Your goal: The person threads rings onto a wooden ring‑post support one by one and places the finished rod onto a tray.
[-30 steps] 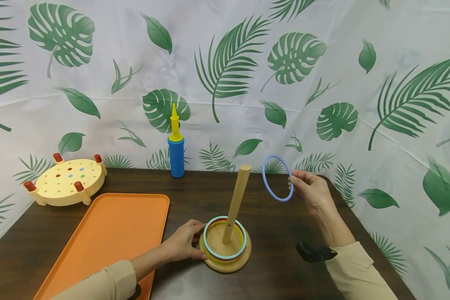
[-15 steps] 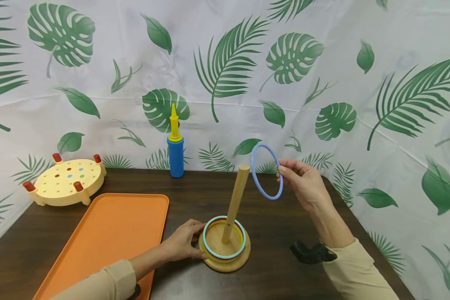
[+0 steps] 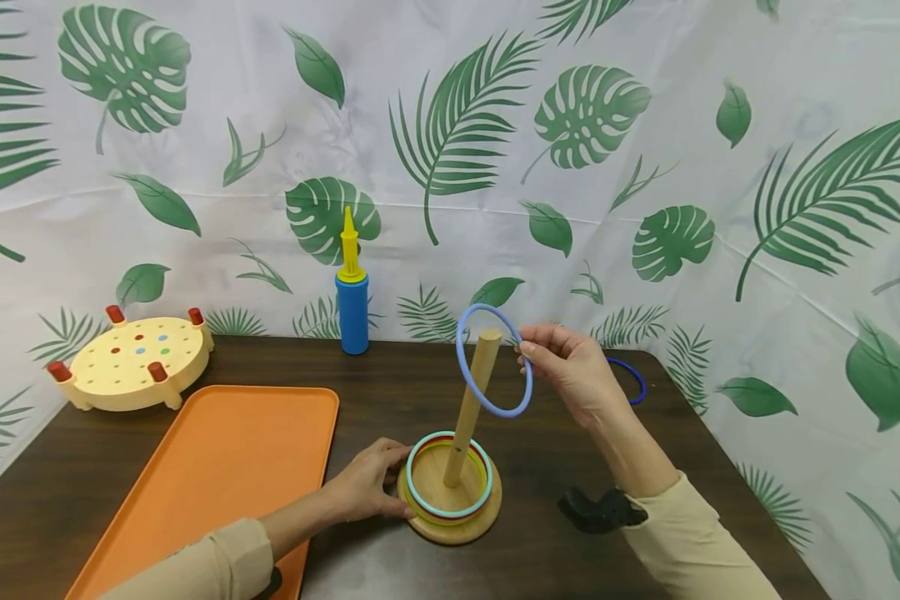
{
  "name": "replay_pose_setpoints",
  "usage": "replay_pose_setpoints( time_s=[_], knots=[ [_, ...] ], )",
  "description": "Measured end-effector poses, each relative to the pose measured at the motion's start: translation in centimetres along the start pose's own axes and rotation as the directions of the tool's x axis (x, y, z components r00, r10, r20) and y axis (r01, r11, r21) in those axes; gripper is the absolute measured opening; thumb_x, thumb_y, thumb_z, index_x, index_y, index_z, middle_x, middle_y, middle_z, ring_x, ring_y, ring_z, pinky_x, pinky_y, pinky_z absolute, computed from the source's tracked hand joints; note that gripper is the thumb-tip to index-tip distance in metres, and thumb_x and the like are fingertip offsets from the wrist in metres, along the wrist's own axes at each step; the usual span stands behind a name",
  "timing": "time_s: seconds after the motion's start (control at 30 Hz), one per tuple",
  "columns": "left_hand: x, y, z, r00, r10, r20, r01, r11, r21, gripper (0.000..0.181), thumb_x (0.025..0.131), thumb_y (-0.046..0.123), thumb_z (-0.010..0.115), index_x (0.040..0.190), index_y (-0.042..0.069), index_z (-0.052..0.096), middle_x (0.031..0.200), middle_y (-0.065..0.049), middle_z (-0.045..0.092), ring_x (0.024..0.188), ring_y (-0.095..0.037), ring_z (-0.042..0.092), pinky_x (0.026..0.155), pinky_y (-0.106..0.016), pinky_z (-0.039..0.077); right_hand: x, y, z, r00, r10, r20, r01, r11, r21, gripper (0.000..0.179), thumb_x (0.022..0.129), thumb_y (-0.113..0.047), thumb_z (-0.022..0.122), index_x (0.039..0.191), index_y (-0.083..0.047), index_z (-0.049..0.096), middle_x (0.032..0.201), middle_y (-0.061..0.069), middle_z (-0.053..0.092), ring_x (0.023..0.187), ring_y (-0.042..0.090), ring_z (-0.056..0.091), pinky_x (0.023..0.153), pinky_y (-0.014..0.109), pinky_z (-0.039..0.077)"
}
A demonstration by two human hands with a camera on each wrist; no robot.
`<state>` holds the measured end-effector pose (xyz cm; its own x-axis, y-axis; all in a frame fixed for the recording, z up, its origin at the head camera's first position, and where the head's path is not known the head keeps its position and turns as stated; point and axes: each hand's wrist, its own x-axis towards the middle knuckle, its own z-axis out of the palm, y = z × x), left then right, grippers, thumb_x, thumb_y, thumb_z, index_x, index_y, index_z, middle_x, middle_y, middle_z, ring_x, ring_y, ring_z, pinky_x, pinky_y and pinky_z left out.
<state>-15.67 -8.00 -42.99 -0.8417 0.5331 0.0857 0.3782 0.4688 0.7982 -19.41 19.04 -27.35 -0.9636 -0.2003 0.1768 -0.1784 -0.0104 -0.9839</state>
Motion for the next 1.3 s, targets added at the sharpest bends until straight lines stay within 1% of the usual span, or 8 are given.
replay_pose_setpoints(
  time_s=[0.13,0.23,0.3,0.53,0.7,0.97,1.2,1.3],
  knots=[
    [0.0,0.0,0.0,1.000,0.005,-0.005,-0.005,1.000,-0.007,0.078,0.068,0.016,0.085,0.130,-0.012,0.047,0.124,-0.019,0.046,0.110,-0.031,0.052,0.089,-0.032,0.054,-0.1,1.4,0.3,1.000,0.028,0.006,-0.028,0.997,-0.077,0.011,0.091,-0.005,0.061,0.101,-0.003,0.065,0.078,-0.005,0.063,0.070,0.009,0.061,0.063,0.018,0.053],
    [-0.1,0.0,-0.1,1.000,0.014,-0.009,-0.014,1.000,-0.015,0.077,0.068,0.015,0.085,0.129,-0.012,0.048,0.123,-0.019,0.046,0.110,-0.032,0.052,0.089,-0.033,0.055,-0.1,2.8,0.5,0.998,0.056,0.018,-0.054,0.991,-0.124,0.024,0.090,-0.004,0.061,0.109,0.010,0.060,0.077,-0.007,0.063,0.069,0.008,0.061,0.063,0.018,0.054],
    [-0.1,0.0,-0.1,1.000,0.019,-0.010,-0.020,1.000,-0.020,0.076,0.068,0.015,0.085,0.129,-0.011,0.048,0.123,-0.019,0.046,0.110,-0.031,0.052,0.088,-0.033,0.055,-0.2,3.9,0.6,0.997,0.079,0.026,-0.074,0.986,-0.152,0.029,0.090,-0.004,0.061,0.112,0.015,0.057,0.077,-0.007,0.063,0.067,0.008,0.061,0.063,0.019,0.055],
    [0.0,-0.1,-0.2,1.000,0.026,-0.011,-0.026,1.000,-0.017,0.076,0.068,0.015,0.085,0.129,-0.011,0.049,0.121,-0.018,0.047,0.110,-0.031,0.051,0.089,-0.033,0.054,-0.5,7.5,0.8,0.988,0.147,0.041,-0.132,0.958,-0.254,0.024,0.088,0.000,0.062,0.106,0.015,0.060,0.076,-0.002,0.063,0.067,0.009,0.060,0.059,0.019,0.053],
    [0.0,-0.2,-0.1,1.000,0.029,-0.008,-0.029,1.000,-0.010,0.077,0.067,0.015,0.085,0.129,-0.011,0.049,0.121,-0.018,0.047,0.111,-0.031,0.051,0.089,-0.033,0.054,-0.7,9.1,0.9,0.981,0.178,0.078,-0.147,0.943,-0.297,0.022,0.087,0.001,0.061,0.104,0.016,0.061,0.076,0.003,0.063,0.067,0.010,0.058,0.058,0.020,0.052],
    [0.0,-0.3,-0.1,1.000,0.026,-0.007,-0.026,1.000,-0.014,0.076,0.068,0.016,0.085,0.129,-0.011,0.049,0.123,-0.018,0.047,0.110,-0.031,0.052,0.090,-0.032,0.054,-0.8,10.4,1.3,0.975,0.190,0.117,-0.140,0.930,-0.341,0.019,0.088,0.002,0.061,0.101,0.015,0.062,0.078,0.012,0.063,0.066,0.009,0.056,0.057,0.023,0.053],
    [0.1,-0.4,-0.1,0.999,0.034,-0.013,-0.033,0.999,0.016,0.070,0.067,0.019,0.086,0.123,-0.008,0.054,0.121,-0.016,0.048,0.106,-0.027,0.053,0.087,-0.029,0.055,-0.9,11.0,1.8,0.976,0.179,0.125,-0.119,0.916,-0.382,0.012,0.086,0.003,0.061,0.094,0.012,0.063,0.073,0.003,0.060,0.069,0.015,0.055,0.055,0.022,0.050],
    [0.1,-0.4,-0.1,1.000,0.027,-0.010,-0.027,1.000,0.015,0.070,0.068,0.020,0.086,0.123,-0.008,0.054,0.121,-0.015,0.048,0.106,-0.026,0.053,0.087,-0.028,0.055,-0.8,11.1,2.1,0.977,0.180,0.117,-0.122,0.913,-0.390,0.010,0.086,0.003,0.061,0.092,0.010,0.064,0.071,0.001,0.058,0.068,0.015,0.053,0.054,0.020,0.049]
  ],
)
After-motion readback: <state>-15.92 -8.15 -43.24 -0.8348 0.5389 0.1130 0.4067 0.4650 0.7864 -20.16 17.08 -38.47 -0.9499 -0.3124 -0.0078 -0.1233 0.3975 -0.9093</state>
